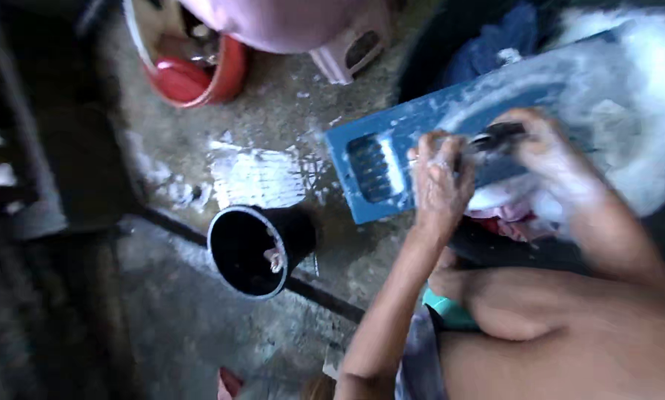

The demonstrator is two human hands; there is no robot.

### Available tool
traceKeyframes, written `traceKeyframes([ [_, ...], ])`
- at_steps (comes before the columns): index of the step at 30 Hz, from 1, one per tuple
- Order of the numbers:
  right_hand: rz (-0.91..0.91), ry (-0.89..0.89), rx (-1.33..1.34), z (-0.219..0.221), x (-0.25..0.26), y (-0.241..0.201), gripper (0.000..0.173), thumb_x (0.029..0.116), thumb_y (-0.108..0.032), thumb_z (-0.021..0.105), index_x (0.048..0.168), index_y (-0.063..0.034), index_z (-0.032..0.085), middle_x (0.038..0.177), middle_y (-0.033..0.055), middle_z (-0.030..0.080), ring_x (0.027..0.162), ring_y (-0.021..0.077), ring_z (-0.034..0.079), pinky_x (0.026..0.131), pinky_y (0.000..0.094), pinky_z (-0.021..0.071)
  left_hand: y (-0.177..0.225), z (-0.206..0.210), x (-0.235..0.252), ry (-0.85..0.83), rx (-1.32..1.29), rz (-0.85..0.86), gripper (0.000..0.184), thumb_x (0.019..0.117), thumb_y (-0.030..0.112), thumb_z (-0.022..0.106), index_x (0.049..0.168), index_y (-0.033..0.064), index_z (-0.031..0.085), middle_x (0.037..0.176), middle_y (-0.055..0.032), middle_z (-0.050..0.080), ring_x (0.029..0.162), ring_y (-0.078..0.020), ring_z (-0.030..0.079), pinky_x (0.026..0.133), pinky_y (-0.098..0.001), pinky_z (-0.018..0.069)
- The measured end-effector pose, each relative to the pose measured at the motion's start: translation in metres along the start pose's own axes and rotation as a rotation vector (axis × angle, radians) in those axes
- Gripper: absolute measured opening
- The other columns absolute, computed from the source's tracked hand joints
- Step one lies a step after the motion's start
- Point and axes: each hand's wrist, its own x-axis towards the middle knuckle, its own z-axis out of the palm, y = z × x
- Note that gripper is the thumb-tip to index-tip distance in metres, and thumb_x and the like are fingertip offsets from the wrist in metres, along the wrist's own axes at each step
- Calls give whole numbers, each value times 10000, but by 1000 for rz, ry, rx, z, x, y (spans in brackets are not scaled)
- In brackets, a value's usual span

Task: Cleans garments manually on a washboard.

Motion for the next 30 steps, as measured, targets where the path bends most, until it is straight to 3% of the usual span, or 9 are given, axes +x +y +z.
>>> traceKeyframes([
  [3,-6,-132,128,-18,-16,-50,466,898,-82,664,1335,27,545,1333,250,547,1203,313,580,1000,489,509,11,4,-3,-132,-859,-381,493,1064,330,349,1526,168,410,1445,-85,512,1243,-218,539,974,-455,504],
  [7,-188,-147,44,-25,-42,-74,467,1025,-401,528,1323,-56,626,1345,111,609,1206,117,606,1036,369,513,29,22,30,-7,-1243,-460,416,1096,357,267,1282,117,551,1065,-18,626,956,-92,611,844,-298,527],
  [11,-215,171,-40,-25,-48,-67,435,1044,-347,562,1011,74,667,1053,215,648,937,211,634,854,418,529,45,33,35,114,-1123,-322,322,1105,148,350,1309,13,559,1137,-79,639,975,-111,613,850,-311,530],
  [14,-146,286,-143,-29,-46,-73,364,1027,-238,600,955,116,649,1021,289,638,923,368,644,835,530,519,53,41,25,-41,-1004,-239,560,1117,401,205,1421,54,524,1250,-71,627,1073,-106,606,924,-326,525],
  [16,-141,270,-164,-33,-48,-69,253,984,-140,643,996,107,696,1019,288,674,932,402,678,852,562,542,56,44,12,-135,-898,-282,563,1098,520,262,1394,132,542,1171,-14,653,1001,-68,626,880,-307,545],
  [18,-161,137,-97,-35,-50,-61,215,924,-56,682,1098,67,709,1051,242,702,948,346,703,869,516,564,48,51,11,-59,-858,-294,363,1088,364,466,1314,94,554,1017,-1,668,838,-55,647,766,-291,574],
  [22,28,-200,368,-71,-57,-34,363,1003,-104,595,1353,-14,616,1208,120,711,1070,151,697,966,327,572,25,61,22,10,-828,-372,312,1084,160,448,1368,61,529,1003,7,643,800,-46,613,735,-262,551],
  [27,523,370,69,-114,-52,82,371,1067,-228,529,1322,27,614,1277,255,649,1173,383,634,1000,561,501,15,73,24,-85,-712,-431,264,1107,373,400,1068,157,548,767,59,507,596,-26,477,534,-205,442],
  [30,806,397,-228,-104,-53,144,468,1042,-185,560,1408,100,502,1390,364,539,1323,510,520,1107,628,408,3,75,26,-38,-781,-435,352,1111,377,368,869,175,523,617,86,465,495,-16,444,473,-183,424],
])
